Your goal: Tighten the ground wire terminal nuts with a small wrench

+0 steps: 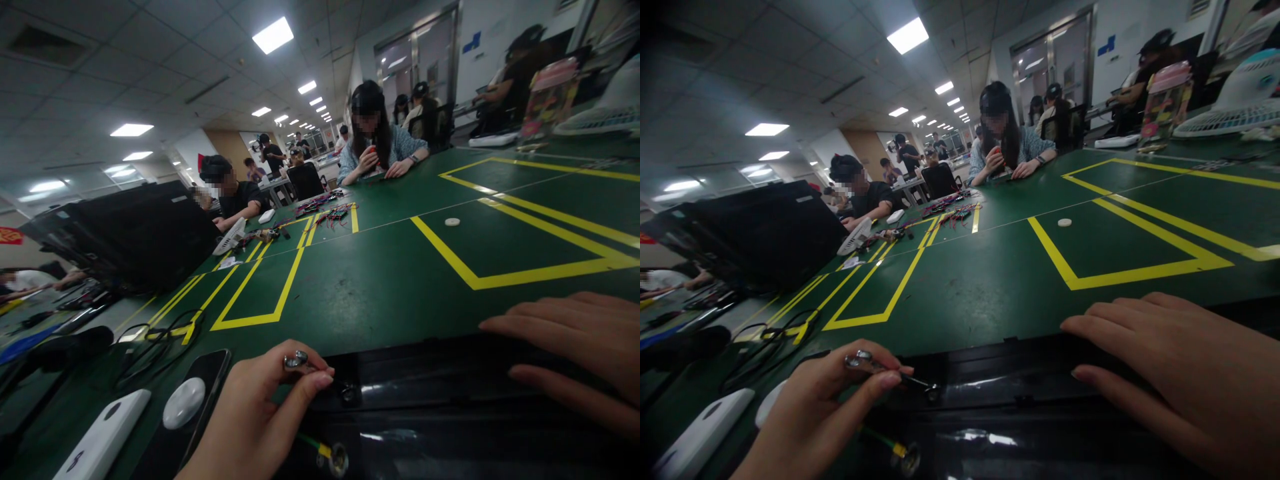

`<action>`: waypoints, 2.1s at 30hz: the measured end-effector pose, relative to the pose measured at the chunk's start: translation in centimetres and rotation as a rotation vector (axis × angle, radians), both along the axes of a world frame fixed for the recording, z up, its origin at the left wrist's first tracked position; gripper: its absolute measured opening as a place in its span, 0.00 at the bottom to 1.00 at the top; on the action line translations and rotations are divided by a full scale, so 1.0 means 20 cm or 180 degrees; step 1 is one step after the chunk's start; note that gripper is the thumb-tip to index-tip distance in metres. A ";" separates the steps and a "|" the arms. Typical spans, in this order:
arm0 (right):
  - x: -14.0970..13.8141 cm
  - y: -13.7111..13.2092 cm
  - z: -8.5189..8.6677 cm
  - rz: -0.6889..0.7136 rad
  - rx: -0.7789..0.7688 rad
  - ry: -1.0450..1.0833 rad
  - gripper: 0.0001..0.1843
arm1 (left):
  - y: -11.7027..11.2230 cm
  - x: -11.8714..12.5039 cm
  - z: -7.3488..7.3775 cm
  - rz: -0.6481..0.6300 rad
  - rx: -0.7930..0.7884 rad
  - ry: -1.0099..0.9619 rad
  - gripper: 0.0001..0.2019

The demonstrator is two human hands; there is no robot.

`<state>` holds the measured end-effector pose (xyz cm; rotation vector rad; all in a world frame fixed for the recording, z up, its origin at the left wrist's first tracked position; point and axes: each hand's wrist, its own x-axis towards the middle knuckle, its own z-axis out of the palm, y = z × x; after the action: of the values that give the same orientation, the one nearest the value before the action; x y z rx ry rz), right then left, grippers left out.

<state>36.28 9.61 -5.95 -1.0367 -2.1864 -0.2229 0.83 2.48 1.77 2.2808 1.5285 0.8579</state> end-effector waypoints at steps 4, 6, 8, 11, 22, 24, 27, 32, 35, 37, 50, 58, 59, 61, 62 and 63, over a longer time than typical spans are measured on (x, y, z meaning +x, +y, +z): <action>0.00 0.01 -0.02 0.0035 -0.0018 0.0015 0.30 | 0.00 0.00 0.00 0.0027 0.0014 -0.0013 0.07; 0.00 0.01 -0.02 0.0057 -0.0025 0.0025 0.31 | 0.00 -0.01 0.00 0.0042 0.0049 -0.0076 0.07; 0.01 0.02 -0.03 0.0078 -0.0036 0.0037 0.31 | 0.00 -0.01 0.00 0.0051 0.0097 -0.0135 0.07; 0.02 0.03 -0.05 0.0104 -0.0060 0.0052 0.31 | 0.01 -0.01 0.01 0.0035 0.0088 -0.0139 0.08; 0.05 0.04 -0.10 0.0155 -0.0145 0.0071 0.33 | 0.03 0.00 0.00 -0.0037 0.0051 -0.0164 0.07; 0.05 0.04 -0.11 0.0167 -0.0156 0.0079 0.34 | 0.03 0.00 0.00 -0.0037 -0.0056 -0.0212 0.07; 0.04 0.03 -0.10 0.0197 -0.0175 0.0090 0.34 | 0.04 -0.01 0.00 -0.0130 -0.0141 -0.0246 0.07; 0.07 0.00 -0.10 0.0245 -0.0191 0.0120 0.35 | 0.06 -0.03 0.00 -0.0264 -0.0156 -0.0242 0.07; 0.12 -0.01 -0.10 0.0223 -0.0150 0.0087 0.36 | 0.06 -0.02 0.00 -0.0249 -0.0138 -0.0216 0.07; 0.17 -0.02 -0.10 0.0167 -0.0014 -0.0172 0.38 | 0.07 -0.02 0.00 -0.0238 -0.0119 -0.0217 0.07; 0.17 -0.04 -0.12 0.0176 -0.0117 -0.0281 0.39 | 0.02 -0.03 -0.04 -0.0298 0.0233 -0.0098 0.10; 0.12 -0.05 -0.06 0.0325 -0.0284 0.0070 0.39 | 0.04 -0.02 0.01 -0.0325 -0.0096 -0.0028 0.06; 0.13 -0.04 -0.06 0.0277 -0.0210 -0.0061 0.39 | 0.05 -0.02 0.01 -0.0323 -0.0142 -0.0031 0.06; 0.15 -0.04 -0.05 0.0161 0.0011 -0.0458 0.40 | 0.06 -0.02 0.02 -0.0342 -0.0237 -0.0050 0.06; 0.17 -0.03 -0.05 0.0114 0.0140 -0.0666 0.40 | 0.06 -0.02 0.02 -0.0359 -0.0273 -0.0077 0.06; 0.18 -0.03 -0.06 0.0087 0.0266 -0.0826 0.41 | 0.06 -0.02 0.02 -0.0376 -0.0301 -0.0111 0.06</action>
<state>39.88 8.94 -7.10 -0.9753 -2.3980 -0.4548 0.42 3.76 2.24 2.2509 1.3742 0.7728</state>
